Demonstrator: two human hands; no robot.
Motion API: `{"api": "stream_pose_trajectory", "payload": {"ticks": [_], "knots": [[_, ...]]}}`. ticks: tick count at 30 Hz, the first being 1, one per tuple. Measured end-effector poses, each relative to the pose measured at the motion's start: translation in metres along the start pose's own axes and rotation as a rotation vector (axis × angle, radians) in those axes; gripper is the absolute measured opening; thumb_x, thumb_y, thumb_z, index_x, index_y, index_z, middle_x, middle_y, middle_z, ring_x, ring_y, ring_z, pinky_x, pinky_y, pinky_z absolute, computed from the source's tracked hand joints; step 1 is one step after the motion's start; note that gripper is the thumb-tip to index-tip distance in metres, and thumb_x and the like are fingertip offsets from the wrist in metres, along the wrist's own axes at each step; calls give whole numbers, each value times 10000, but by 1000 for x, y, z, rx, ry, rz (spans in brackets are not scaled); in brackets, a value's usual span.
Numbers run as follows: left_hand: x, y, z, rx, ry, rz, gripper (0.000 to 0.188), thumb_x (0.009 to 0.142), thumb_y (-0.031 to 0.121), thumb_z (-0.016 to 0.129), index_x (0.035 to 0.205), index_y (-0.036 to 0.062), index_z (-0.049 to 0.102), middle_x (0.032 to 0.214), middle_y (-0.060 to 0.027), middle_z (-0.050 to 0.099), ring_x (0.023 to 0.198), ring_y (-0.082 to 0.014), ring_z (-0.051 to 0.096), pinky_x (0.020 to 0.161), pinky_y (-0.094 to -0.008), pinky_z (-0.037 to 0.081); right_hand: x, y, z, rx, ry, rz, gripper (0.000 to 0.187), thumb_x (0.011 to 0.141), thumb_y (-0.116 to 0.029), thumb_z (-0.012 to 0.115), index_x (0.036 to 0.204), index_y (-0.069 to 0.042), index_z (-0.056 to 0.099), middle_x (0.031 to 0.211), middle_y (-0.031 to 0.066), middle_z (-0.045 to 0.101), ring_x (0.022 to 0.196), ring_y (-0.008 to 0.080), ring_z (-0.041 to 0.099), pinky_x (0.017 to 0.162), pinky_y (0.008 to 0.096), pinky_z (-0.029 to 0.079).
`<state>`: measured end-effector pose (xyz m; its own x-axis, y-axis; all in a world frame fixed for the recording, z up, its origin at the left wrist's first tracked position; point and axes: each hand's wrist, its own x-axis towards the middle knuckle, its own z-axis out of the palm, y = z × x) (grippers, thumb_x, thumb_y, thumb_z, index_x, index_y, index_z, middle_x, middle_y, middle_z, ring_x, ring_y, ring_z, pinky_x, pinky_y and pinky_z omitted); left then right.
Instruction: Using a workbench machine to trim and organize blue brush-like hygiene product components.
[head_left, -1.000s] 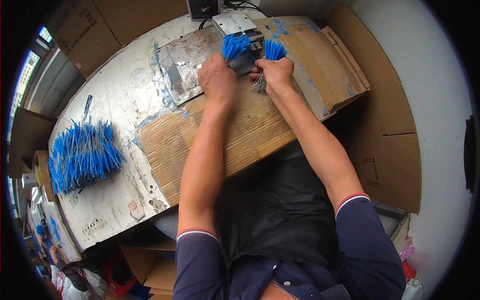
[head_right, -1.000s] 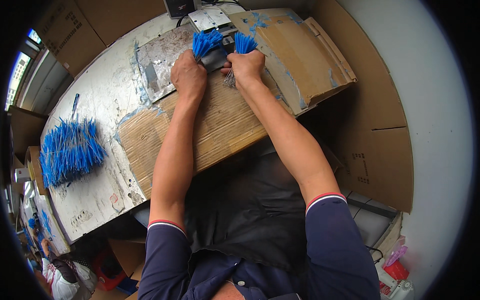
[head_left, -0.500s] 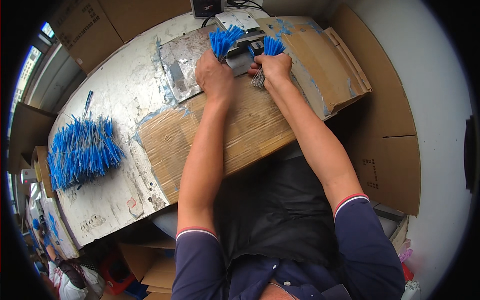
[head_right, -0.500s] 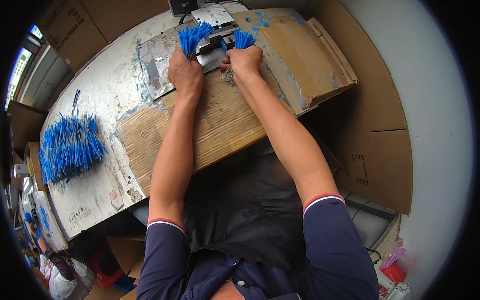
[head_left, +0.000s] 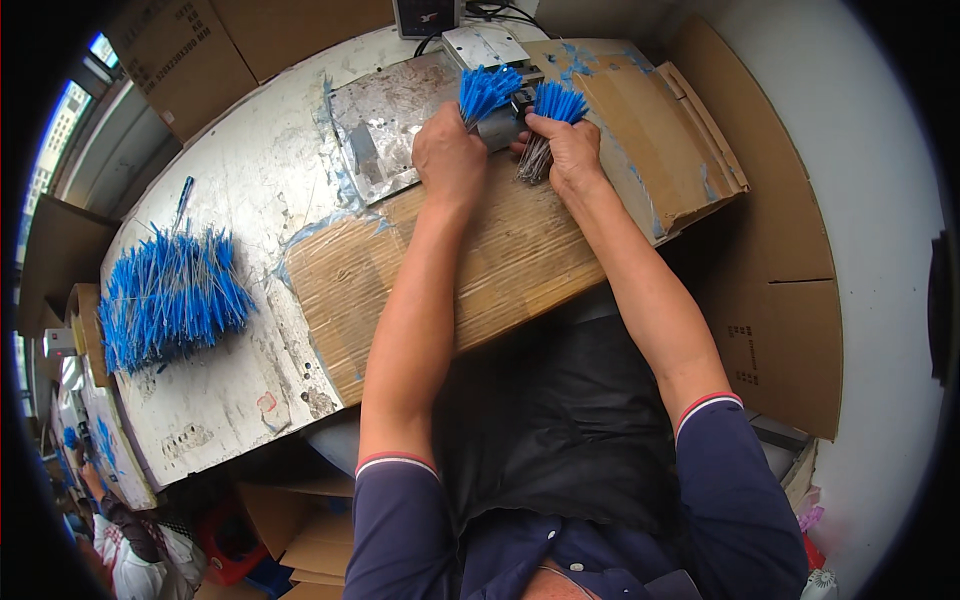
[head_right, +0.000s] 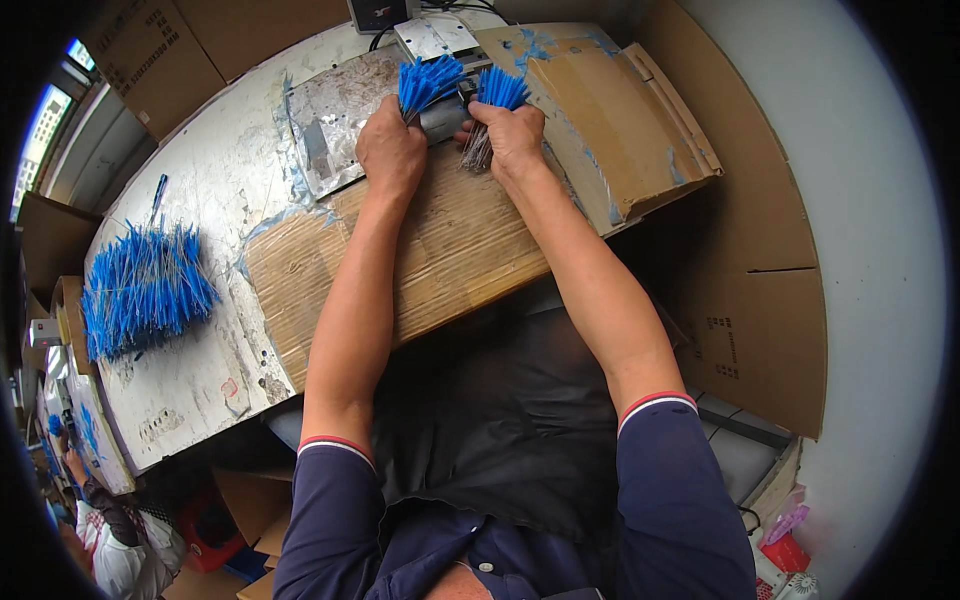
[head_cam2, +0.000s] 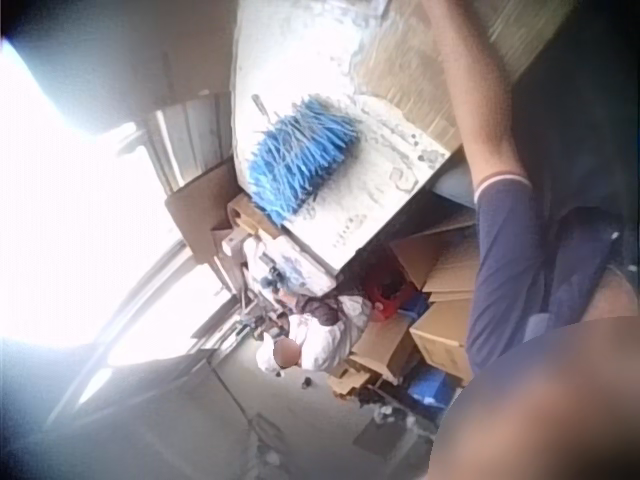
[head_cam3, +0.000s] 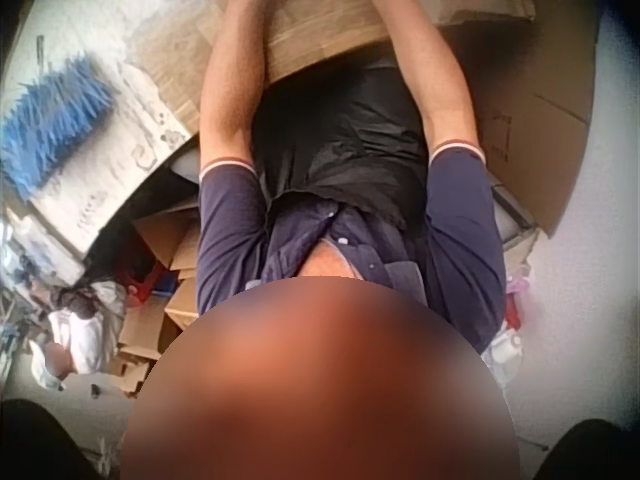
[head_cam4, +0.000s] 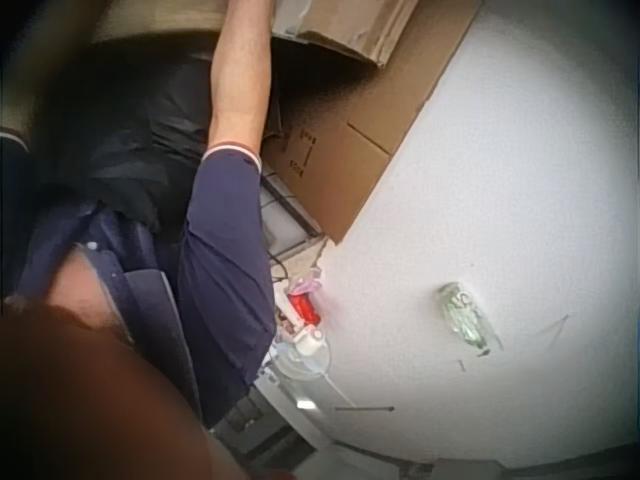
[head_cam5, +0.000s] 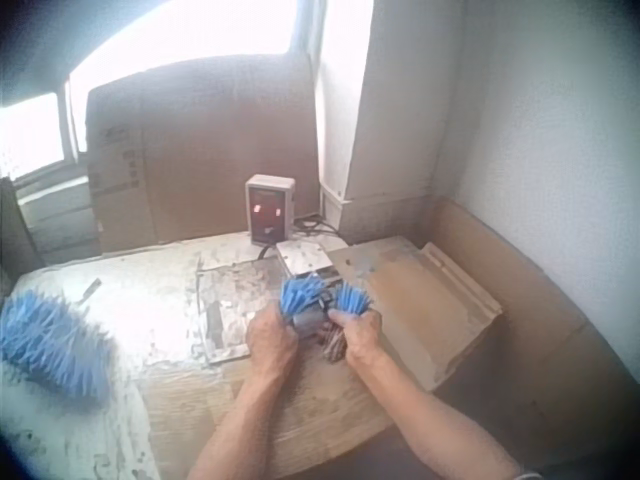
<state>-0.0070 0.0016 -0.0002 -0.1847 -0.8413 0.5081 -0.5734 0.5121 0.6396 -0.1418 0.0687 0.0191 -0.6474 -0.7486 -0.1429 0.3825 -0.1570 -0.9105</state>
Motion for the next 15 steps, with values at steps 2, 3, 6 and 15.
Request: {"api": "stream_pose_trajectory", "payload": {"ticks": [2, 3, 6, 15], "knots": [[0, -2, 0, 4, -3, 3, 179, 747, 7, 618, 923, 29, 642, 856, -203, 685, 843, -412, 657, 785, -513, 501, 0, 0, 1, -23, -17, 14, 91, 828, 29, 715, 873, 77, 652, 745, 154, 667, 585, 239, 682, 489, 372, 613], [1, -2, -1, 5, -7, 7, 192, 746, 10, 623, 935, 30, 648, 860, -201, 685, 848, -410, 657, 789, -512, 501, 0, -1, 1, -46, -32, 26, 98, 822, 32, 728, 862, 78, 651, 742, 153, 670, 582, 234, 682, 483, 361, 611], [0, 0, -3, 12, -15, -4, 199, 743, 16, 630, 940, 31, 649, 870, -195, 687, 863, -400, 659, 796, -511, 499, -4, -4, 1, -42, -52, 52, 82, 813, 52, 728, 849, 68, 657, 739, 152, 672, 579, 232, 683, 471, 351, 606], [-2, -2, 1, 88, 39, 123, 118, 786, 46, 646, 903, 42, 632, 872, -185, 682, 862, -400, 661, 773, -502, 503, -4, -12, -5, -124, -94, 100, 115, 787, 37, 750, 848, 70, 658, 746, 150, 682, 599, 231, 693, 515, 360, 622]]}}
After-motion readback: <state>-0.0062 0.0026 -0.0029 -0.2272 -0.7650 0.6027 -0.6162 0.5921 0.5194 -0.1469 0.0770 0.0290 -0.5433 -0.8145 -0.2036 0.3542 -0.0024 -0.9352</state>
